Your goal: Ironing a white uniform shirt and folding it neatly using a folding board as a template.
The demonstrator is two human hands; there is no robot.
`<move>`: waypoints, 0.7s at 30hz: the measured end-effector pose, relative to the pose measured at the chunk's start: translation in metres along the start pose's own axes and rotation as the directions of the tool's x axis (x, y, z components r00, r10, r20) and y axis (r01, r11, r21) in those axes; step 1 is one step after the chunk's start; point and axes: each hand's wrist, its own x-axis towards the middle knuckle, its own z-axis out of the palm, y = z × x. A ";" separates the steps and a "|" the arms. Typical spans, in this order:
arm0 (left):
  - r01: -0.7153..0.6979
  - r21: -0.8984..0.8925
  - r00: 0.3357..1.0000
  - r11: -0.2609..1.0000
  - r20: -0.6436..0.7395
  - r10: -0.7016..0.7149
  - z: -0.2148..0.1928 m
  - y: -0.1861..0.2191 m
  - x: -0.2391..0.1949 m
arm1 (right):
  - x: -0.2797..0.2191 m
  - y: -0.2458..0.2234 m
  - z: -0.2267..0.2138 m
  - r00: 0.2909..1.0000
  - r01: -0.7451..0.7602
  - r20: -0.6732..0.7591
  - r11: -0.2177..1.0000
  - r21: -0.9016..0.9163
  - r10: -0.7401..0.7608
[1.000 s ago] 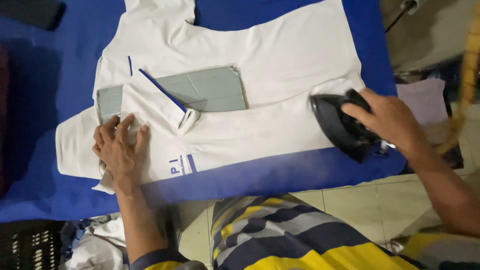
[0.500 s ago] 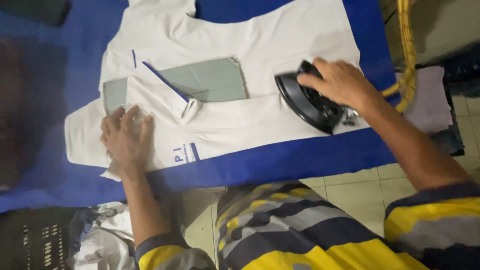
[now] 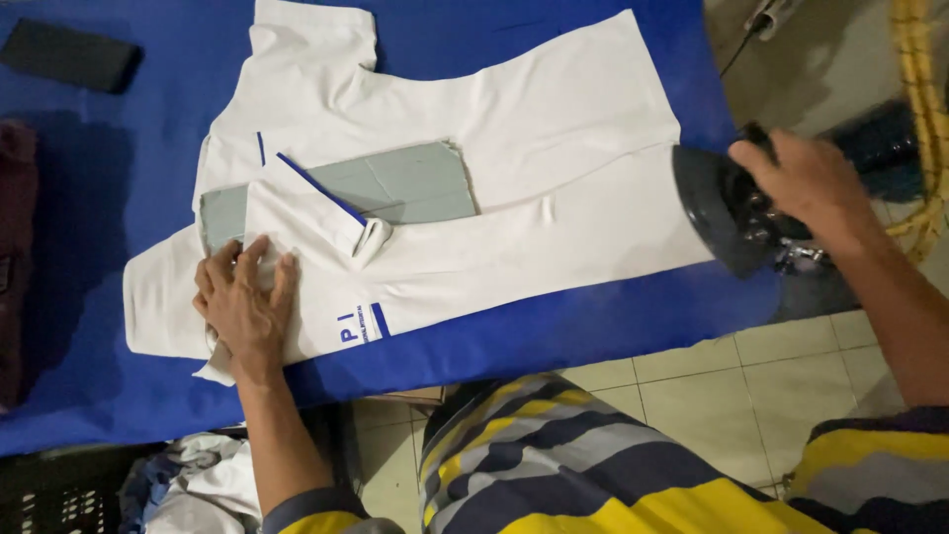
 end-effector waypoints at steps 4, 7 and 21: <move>0.000 -0.074 0.998 0.997 0.057 0.005 -0.009 0.004 0.001 | 0.008 0.052 0.012 0.993 -0.009 -0.114 0.998 0.063 0.016; 0.007 -0.047 0.997 0.999 0.073 -0.003 -0.007 0.002 0.002 | 0.015 0.083 0.009 0.981 -0.107 -0.164 0.994 0.010 0.108; -0.025 0.004 0.999 1.000 0.028 0.025 -0.002 0.002 0.001 | 0.042 0.176 0.058 0.646 -0.002 -0.655 0.856 -0.517 -0.393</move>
